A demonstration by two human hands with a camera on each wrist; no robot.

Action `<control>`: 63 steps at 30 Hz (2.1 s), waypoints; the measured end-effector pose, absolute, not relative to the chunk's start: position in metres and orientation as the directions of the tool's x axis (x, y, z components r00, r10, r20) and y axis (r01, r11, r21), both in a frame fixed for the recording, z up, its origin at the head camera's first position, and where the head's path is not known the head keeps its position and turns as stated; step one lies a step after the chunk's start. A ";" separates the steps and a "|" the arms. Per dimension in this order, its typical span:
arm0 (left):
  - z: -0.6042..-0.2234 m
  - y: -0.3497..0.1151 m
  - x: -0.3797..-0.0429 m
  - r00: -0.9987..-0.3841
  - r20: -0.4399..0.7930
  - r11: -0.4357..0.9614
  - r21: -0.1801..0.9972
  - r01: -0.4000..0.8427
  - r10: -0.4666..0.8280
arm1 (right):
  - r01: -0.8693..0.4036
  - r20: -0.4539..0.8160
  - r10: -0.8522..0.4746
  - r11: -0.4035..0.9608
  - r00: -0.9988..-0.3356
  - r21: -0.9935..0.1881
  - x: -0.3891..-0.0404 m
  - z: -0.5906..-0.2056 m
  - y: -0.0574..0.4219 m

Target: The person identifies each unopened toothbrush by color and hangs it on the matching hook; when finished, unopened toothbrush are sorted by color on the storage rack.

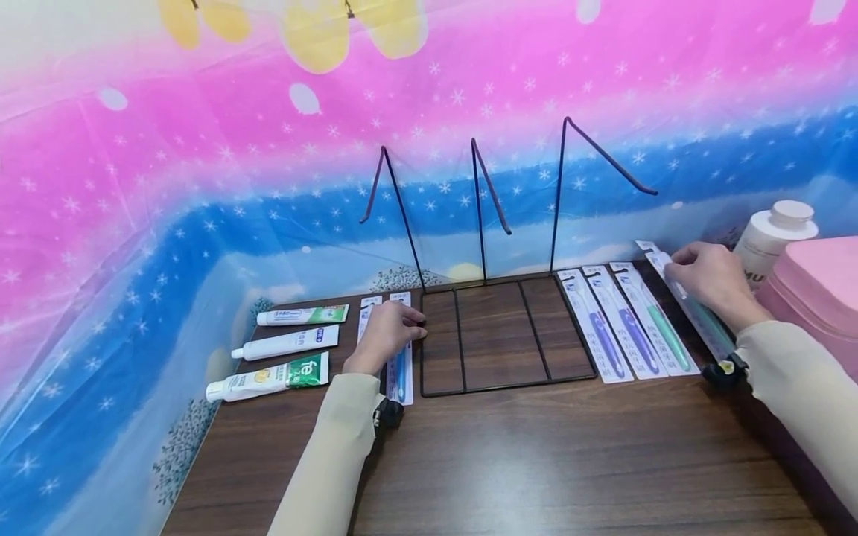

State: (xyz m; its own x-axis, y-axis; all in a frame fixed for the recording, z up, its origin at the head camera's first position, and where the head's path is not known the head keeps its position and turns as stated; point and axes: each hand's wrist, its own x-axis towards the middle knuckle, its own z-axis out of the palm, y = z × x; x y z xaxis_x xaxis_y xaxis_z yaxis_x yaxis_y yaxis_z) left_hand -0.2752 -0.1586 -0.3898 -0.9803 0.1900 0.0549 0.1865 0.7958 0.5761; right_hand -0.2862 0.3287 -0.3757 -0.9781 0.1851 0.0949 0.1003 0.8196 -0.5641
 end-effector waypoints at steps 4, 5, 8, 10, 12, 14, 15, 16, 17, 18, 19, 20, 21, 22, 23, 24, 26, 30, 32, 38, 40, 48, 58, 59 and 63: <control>-0.390 -0.159 -0.275 -0.978 0.066 0.796 0.571 0.200 0.198 | 0.062 0.124 0.167 0.804 -0.978 -0.591 -0.280 -0.360 0.324; -0.389 -0.159 -0.275 -0.977 0.069 0.795 0.571 0.203 0.200 | 0.052 0.133 0.164 0.798 -0.978 -0.600 -0.278 -0.355 0.322; -0.390 -0.159 -0.276 -0.976 0.076 0.794 0.570 0.211 0.205 | 0.005 0.187 0.153 0.787 -0.970 -0.617 -0.271 -0.342 0.317; -0.391 -0.159 -0.276 -0.976 0.078 0.796 0.567 0.212 0.204 | -0.027 0.223 0.148 0.776 -0.963 -0.631 -0.265 -0.333 0.312; -0.392 -0.160 -0.276 -0.975 0.081 0.798 0.564 0.214 0.205 | -0.059 0.260 0.143 0.767 -0.955 -0.639 -0.259 -0.324 0.307; -0.393 -0.160 -0.276 -0.976 0.083 0.799 0.562 0.215 0.204 | -0.086 0.294 0.143 0.758 -0.945 -0.646 -0.252 -0.315 0.302; -0.393 -0.160 -0.276 -0.976 0.084 0.799 0.561 0.215 0.203 | -0.100 0.313 0.144 0.756 -0.939 -0.647 -0.248 -0.311 0.300; -0.393 -0.160 -0.276 -0.975 0.084 0.799 0.562 0.215 0.204 | -0.111 0.329 0.146 0.752 -0.933 -0.650 -0.244 -0.308 0.297; -0.393 -0.160 -0.276 -0.975 0.084 0.798 0.563 0.215 0.204 | -0.121 0.341 0.147 0.747 -0.929 -0.653 -0.240 -0.304 0.295; -0.393 -0.160 -0.276 -0.975 0.085 0.798 0.563 0.216 0.204 | -0.131 0.351 0.148 0.742 -0.925 -0.657 -0.236 -0.301 0.292; -0.393 -0.160 -0.276 -0.975 0.085 0.799 0.561 0.216 0.203 | -0.146 0.360 0.144 0.732 -0.922 -0.665 -0.232 -0.298 0.290; -0.394 -0.161 -0.276 -0.975 0.087 0.800 0.559 0.217 0.204 | -0.163 0.369 0.139 0.718 -0.919 -0.677 -0.229 -0.296 0.287; -0.394 -0.161 -0.276 -0.975 0.091 0.800 0.558 0.220 0.204 | -0.182 0.381 0.135 0.705 -0.915 -0.686 -0.225 -0.293 0.285; -0.394 -0.161 -0.276 -0.974 0.096 0.801 0.556 0.223 0.205 | -0.197 0.391 0.132 0.692 -0.911 -0.694 -0.223 -0.291 0.283; -0.394 -0.161 -0.276 -0.974 0.100 0.802 0.552 0.226 0.206 | -0.214 0.401 0.129 0.680 -0.907 -0.701 -0.220 -0.289 0.281; -0.394 -0.161 -0.275 -0.973 0.103 0.803 0.550 0.228 0.206 | -0.232 0.414 0.126 0.667 -0.902 -0.708 -0.218 -0.288 0.279; -0.393 -0.161 -0.275 -0.972 0.109 0.803 0.549 0.233 0.207 | -0.268 0.434 0.123 0.629 -0.893 -0.730 -0.214 -0.285 0.276; -0.394 -0.159 -0.274 -0.971 0.110 0.799 0.552 0.237 0.212 | -0.332 0.439 0.099 0.515 -0.893 -0.791 -0.206 -0.280 0.275; -0.394 -0.159 -0.274 -0.972 0.106 0.799 0.553 0.234 0.211 | -0.350 0.431 0.082 0.458 -0.899 -0.817 -0.202 -0.276 0.275; -0.394 -0.160 -0.275 -0.973 0.102 0.804 0.549 0.229 0.208 | -0.362 0.422 0.070 0.400 -0.904 -0.842 -0.188 -0.266 0.275; -0.394 -0.160 -0.275 -0.972 0.106 0.802 0.549 0.234 0.211 | -0.366 0.428 0.077 0.396 -0.900 -0.842 -0.184 -0.263 0.274; -0.394 -0.161 -0.274 -0.974 0.097 0.802 0.554 0.222 0.203 | -0.360 0.415 0.070 0.383 -0.907 -0.851 -0.167 -0.255 0.266; -0.393 -0.161 -0.275 -0.971 0.115 0.800 0.551 0.236 0.208 | -0.449 0.472 -0.012 0.329 -0.881 -0.830 -0.156 -0.246 0.247; -0.393 -0.161 -0.275 -0.972 0.113 0.802 0.549 0.234 0.206 | -0.450 0.475 -0.018 0.357 -0.880 -0.818 -0.156 -0.247 0.246; -0.393 -0.161 -0.275 -0.972 0.112 0.808 0.540 0.236 0.209 | -0.448 0.474 -0.036 0.398 -0.880 -0.801 -0.157 -0.250 0.244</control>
